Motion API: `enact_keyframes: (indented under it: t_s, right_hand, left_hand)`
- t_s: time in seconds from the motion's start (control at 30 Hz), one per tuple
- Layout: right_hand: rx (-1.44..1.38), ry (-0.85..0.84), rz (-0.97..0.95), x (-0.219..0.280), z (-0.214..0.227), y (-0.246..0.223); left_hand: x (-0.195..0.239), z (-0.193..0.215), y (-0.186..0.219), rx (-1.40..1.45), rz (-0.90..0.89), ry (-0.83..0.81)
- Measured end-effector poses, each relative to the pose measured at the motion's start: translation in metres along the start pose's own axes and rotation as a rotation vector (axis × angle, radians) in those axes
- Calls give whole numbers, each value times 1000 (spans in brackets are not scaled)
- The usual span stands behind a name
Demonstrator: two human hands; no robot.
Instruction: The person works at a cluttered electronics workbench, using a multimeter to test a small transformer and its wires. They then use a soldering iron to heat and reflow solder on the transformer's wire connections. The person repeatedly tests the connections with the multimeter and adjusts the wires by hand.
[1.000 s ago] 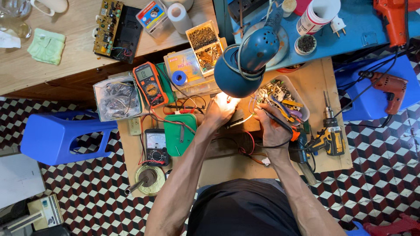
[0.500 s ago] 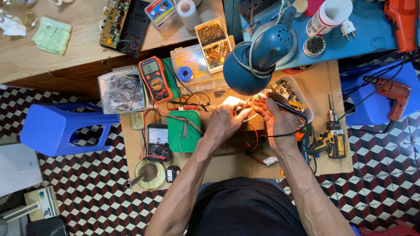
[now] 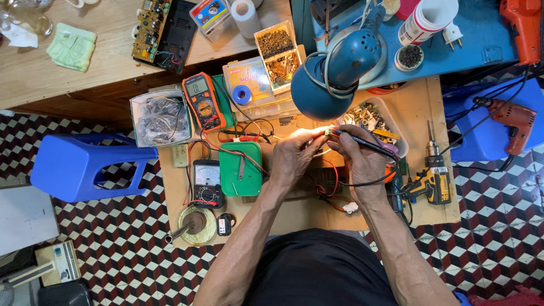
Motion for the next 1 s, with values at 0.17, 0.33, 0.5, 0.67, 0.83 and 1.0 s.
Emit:
enact_keyframes:
  t_s: [0.17, 0.33, 0.5, 0.67, 0.83, 1.0]
  right_hand:
    - [37, -15, -5, 6, -6, -8]
    - [116, -33, 16, 10, -9, -13]
    - [187, -10, 16, 11, -11, -12]
    - [211, 10, -44, 12, -12, -11]
    - [294, -10, -57, 12, -14, -11]
    - [515, -28, 106, 11, -18, -13]
  left_hand:
    - [6, 1, -2, 64, -4, 70]
    - [9, 1, -1, 14, -39, 115]
    - [12, 0, -6, -28, -43, 105]
    - [18, 0, -9, -44, -86, 154]
    - [21, 2, -6, -32, -155, 228]
    - [18, 7, 4, -24, -76, 156]
Point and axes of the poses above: each hand's wrist, its own x-axis away from the middle knuckle, its own z-axis out of the back of the hand, y = z × x, the point moved 2 cm from there along -x, towards the middle knuckle, and after that the axes turned 11 degrees about y, right-handed, at the moved point
